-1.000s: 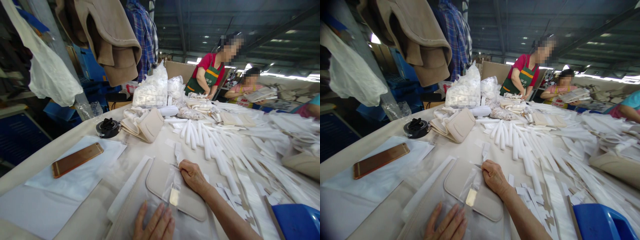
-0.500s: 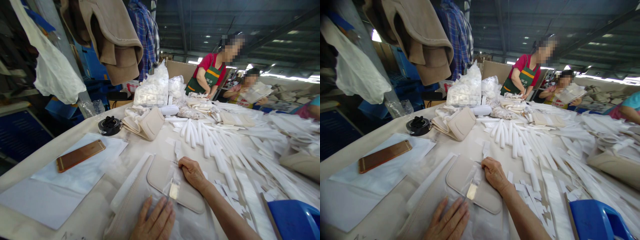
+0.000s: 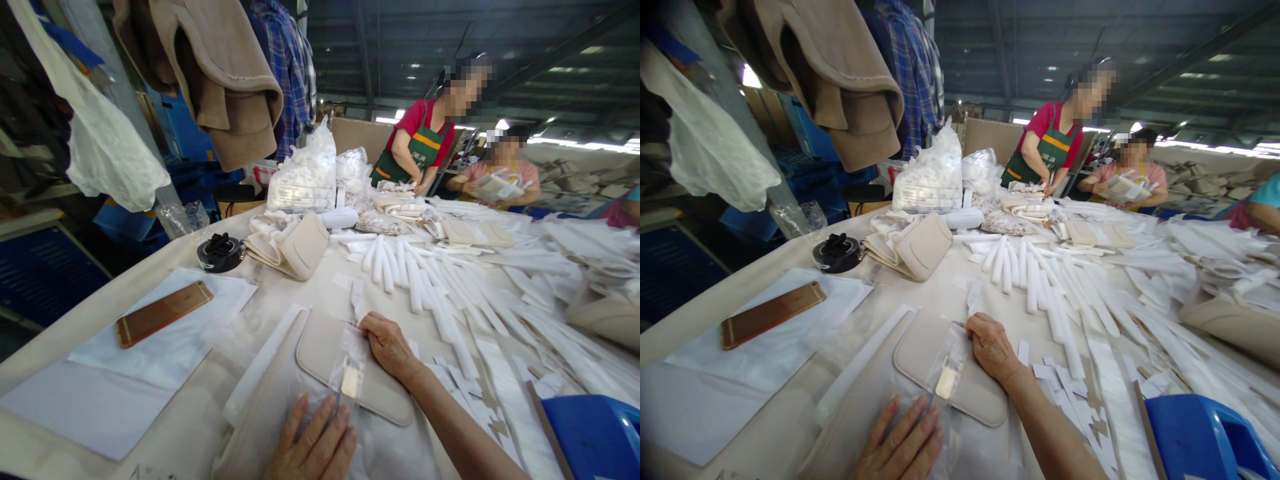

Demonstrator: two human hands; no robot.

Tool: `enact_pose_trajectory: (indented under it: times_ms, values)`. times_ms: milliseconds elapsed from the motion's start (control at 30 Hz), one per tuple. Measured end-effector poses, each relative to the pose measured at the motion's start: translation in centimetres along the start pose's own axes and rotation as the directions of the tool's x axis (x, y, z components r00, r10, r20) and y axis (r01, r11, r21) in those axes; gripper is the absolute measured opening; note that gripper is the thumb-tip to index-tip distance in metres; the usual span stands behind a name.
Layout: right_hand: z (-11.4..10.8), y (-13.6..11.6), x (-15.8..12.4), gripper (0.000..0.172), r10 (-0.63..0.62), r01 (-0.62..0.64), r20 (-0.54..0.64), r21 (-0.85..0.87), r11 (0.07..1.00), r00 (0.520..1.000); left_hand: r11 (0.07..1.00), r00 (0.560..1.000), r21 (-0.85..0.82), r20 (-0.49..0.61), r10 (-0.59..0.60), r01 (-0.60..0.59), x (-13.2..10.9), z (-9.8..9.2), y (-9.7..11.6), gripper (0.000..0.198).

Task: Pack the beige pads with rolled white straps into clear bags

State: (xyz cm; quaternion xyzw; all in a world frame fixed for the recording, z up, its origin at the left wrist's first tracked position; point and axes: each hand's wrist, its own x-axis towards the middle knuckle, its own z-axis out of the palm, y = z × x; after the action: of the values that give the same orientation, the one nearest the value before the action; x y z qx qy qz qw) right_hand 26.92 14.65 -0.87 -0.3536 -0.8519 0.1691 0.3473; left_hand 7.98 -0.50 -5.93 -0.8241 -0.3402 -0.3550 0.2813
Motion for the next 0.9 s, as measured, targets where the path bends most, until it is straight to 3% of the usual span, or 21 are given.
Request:
enact_pose_trajectory:
  times_ms: [233,367,567,733,900]
  values:
    - [-0.1,-0.1,-0.1,0.03,-0.038,0.038,0.034,0.013,0.999,0.999,0.999,0.999,-0.028,0.013,0.046,-0.046,0.2,-0.3,-0.2,0.028]
    - [-0.1,0.0,-0.1,0.027,-0.018,0.018,-0.004,-0.014,1.0,1.0,0.999,0.999,-0.015,0.003,0.044,-0.044,0.1,0.0,-0.2,0.026]
    - [-0.1,-0.2,-0.1,0.03,-0.049,0.048,0.044,0.006,0.999,0.998,0.999,0.995,-0.045,-0.097,0.012,-0.016,0.0,0.6,0.3,0.032]
    - [-0.2,-0.3,0.0,0.027,-0.033,0.033,0.01,-0.018,0.999,0.999,1.0,0.999,0.014,-0.037,-0.004,0.005,0.0,0.1,0.2,0.025]
    - [-0.2,-0.4,-0.1,0.032,-0.049,0.049,0.055,-0.012,0.999,0.997,1.0,1.0,-0.029,0.017,0.008,-0.007,0.1,-0.7,0.0,0.024]
